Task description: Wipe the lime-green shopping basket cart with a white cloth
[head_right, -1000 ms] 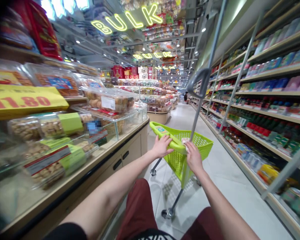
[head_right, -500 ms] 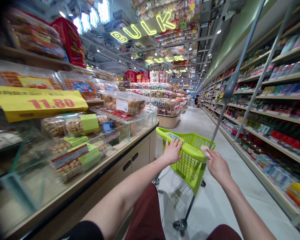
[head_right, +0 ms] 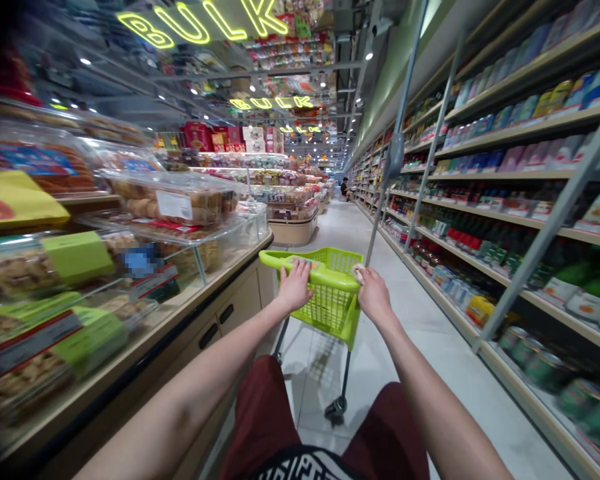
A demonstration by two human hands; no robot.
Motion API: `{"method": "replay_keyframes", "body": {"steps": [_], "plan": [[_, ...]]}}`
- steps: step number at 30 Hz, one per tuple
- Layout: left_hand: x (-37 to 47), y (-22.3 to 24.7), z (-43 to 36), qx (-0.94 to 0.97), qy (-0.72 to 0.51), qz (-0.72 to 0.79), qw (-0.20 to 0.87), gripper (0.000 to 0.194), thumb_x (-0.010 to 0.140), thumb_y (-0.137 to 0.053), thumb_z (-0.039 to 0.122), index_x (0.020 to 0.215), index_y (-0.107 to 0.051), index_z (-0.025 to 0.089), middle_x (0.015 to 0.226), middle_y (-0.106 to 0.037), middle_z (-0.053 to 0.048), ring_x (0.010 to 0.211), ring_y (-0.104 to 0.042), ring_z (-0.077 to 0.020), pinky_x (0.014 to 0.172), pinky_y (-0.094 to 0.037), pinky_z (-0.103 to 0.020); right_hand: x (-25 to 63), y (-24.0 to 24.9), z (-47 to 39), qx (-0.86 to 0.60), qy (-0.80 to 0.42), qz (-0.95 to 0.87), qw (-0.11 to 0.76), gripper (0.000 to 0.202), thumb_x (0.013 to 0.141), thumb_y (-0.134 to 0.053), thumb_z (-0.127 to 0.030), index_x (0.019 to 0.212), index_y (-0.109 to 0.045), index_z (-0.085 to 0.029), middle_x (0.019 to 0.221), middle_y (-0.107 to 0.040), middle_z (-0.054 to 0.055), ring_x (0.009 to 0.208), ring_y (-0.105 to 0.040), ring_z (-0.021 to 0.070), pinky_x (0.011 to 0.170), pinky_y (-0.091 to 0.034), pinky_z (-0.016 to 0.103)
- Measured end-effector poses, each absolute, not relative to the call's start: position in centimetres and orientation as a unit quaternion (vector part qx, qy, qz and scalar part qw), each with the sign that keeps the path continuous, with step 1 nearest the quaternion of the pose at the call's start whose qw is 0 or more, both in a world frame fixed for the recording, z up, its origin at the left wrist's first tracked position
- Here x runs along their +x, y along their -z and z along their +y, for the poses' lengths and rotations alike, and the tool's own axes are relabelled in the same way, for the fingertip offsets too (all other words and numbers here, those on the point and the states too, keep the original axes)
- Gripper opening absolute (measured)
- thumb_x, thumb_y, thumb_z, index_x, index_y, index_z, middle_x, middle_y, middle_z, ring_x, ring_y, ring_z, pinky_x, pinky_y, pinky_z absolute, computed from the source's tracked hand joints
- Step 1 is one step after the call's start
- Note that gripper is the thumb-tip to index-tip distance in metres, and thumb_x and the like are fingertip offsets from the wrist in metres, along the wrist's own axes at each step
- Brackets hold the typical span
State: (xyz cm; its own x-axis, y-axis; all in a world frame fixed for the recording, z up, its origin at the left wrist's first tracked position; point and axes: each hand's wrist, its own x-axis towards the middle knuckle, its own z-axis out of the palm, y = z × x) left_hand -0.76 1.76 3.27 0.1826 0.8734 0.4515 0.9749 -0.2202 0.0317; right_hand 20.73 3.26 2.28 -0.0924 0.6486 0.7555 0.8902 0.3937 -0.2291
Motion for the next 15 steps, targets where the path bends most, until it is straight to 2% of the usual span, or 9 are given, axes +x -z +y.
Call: {"method": "replay_keyframes", "body": {"steps": [4,8,15], "plan": [[0.5,-2.9,1.3,-0.756,0.191,-0.610,0.142,0.072,0.073,-0.049,0.038,0.135,-0.022,0.014,0.143,-0.022,-0.012,0.132,-0.010,-0.0300,0.104,-0.010,-0.057,17.3,-2.1,2.0,-0.486,0.137,-0.750,0.426,0.045,0.070,-0.036,-0.005,0.108,-0.057,-0.014,0.116,-0.054,0.013,0.110,-0.046,0.0244,0.093,-0.038,0.040],[0.7,-3.1,0.8,-0.775,0.178,-0.587,0.149,0.070,0.073,-0.049,0.036,0.135,-0.022,0.016,0.143,-0.024,-0.010,0.133,-0.011,-0.0281,0.105,-0.010,-0.056,15.2,-1.7,1.1,-0.453,0.152,-0.787,0.389,0.042,0.076,-0.036,-0.006,0.113,-0.053,-0.015,0.125,-0.047,0.013,0.118,-0.037,0.0239,0.097,-0.032,0.042],[-0.7,-2.7,1.0,-0.751,0.199,-0.613,0.148,0.070,0.073,-0.049,0.031,0.136,-0.021,0.017,0.144,-0.022,-0.009,0.133,-0.012,-0.0261,0.105,-0.011,-0.055,22.3,-1.7,2.3,-0.548,0.204,-0.688,0.430,0.040,0.077,-0.035,-0.009,0.111,-0.053,-0.014,0.118,-0.051,0.014,0.112,-0.041,0.0258,0.092,-0.036,0.043]]}}
